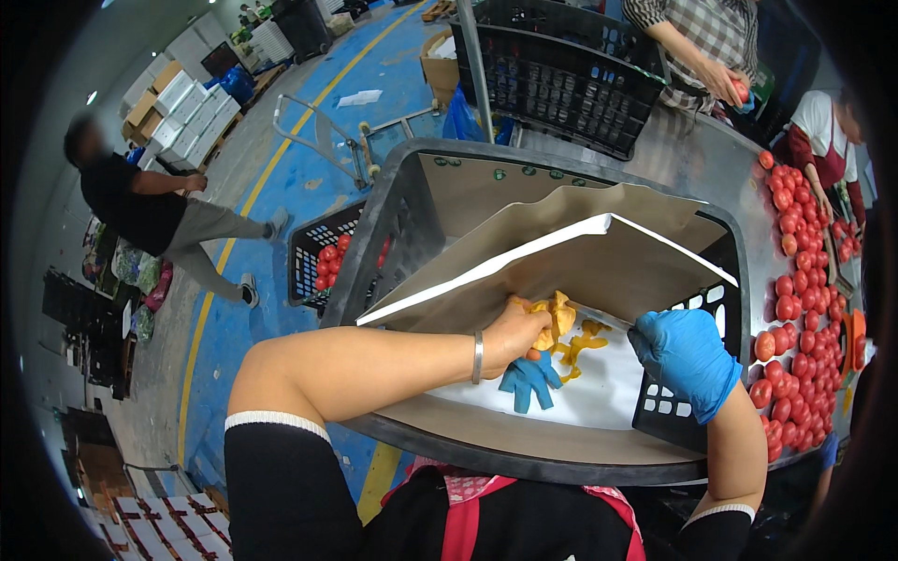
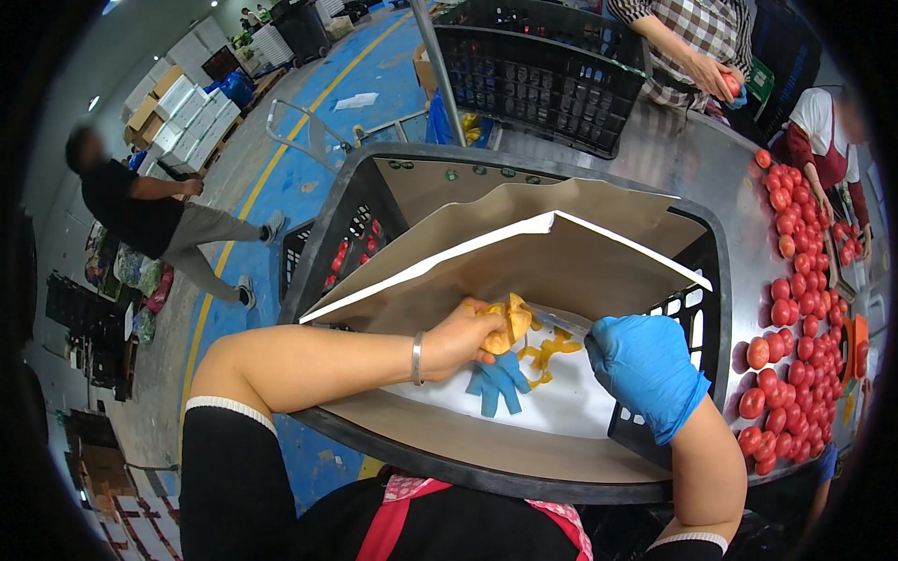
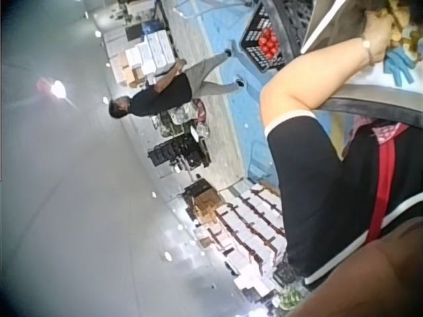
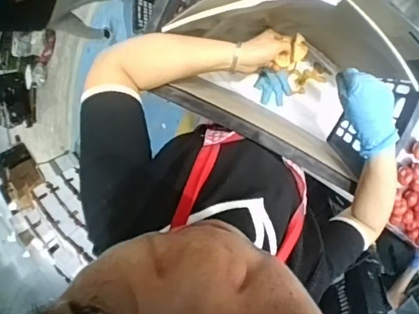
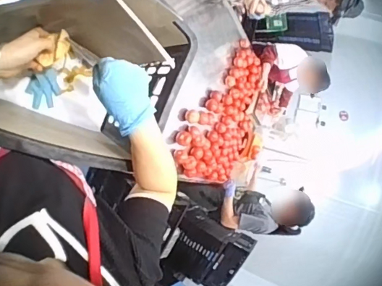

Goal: The person peels a yellow apple using a small knife, rotating the fruit and removing the skin in continuous strips. The peels fall into a bin below while other workers sort red apples on a nearby table.

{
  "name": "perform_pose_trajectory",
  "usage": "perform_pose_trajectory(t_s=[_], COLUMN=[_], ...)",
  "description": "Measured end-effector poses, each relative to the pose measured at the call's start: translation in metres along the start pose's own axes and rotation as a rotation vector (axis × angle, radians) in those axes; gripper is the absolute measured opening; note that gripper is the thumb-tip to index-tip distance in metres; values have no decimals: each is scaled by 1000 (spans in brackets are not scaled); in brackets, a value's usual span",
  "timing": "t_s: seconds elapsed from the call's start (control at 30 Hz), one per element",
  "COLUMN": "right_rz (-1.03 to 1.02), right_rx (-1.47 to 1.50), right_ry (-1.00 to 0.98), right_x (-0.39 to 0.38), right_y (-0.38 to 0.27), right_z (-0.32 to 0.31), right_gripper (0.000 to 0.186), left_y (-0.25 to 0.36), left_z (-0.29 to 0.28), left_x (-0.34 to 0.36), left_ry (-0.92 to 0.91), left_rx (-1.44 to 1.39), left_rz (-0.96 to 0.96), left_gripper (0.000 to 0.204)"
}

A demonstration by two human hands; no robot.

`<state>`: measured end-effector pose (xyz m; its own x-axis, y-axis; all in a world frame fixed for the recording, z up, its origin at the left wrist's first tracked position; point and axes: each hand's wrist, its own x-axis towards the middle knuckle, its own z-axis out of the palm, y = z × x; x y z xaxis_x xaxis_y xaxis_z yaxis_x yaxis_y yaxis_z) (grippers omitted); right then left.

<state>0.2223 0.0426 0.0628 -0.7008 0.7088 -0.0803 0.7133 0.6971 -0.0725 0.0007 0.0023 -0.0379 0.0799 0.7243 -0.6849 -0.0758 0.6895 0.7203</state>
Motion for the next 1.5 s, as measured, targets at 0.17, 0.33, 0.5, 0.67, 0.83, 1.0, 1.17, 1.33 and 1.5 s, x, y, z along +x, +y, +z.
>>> perform_pose_trajectory(t_s=[0.17, 0.33, 0.5, 0.67, 0.83, 1.0, 1.17, 1.33, 1.5], right_rz=[-11, -31, -50, 15, 55, 97, 83, 96, 48], right_rx=[-8, 40, 84, 71, 68, 56, 73, 38, 49], right_ry=[16, 73, -31, -167, -206, -268, -246, -261, -158], right_x=[1, -5, 2, -6, -5, -3, -4, -3, -3], right_y=[3, 12, 20, 18, 15, 11, 14, 14, 16], right_z=[4, 5, 12, -6, -7, -10, -1, -3, 3], right_gripper=[19, 15, 12, 14, 14, 15, 15, 15, 15], left_y=[4, 3, 7, 3, -2, -2, 4, 2, -5], left_z=[3, 4, -1, 2, -4, -6, 5, 3, -6], left_x=[-7, -3, -14, -4, -3, -2, -14, -11, -2], left_ry=[86, 52, 6, 78, 82, 75, 47, 44, 77], left_rx=[-8, 58, 45, 53, 49, 48, 35, 66, 144], left_rz=[-2, 49, 52, 41, 42, 41, 55, 53, 51], left_gripper=[43, 37, 34, 44, 35, 35, 33, 27, 24])
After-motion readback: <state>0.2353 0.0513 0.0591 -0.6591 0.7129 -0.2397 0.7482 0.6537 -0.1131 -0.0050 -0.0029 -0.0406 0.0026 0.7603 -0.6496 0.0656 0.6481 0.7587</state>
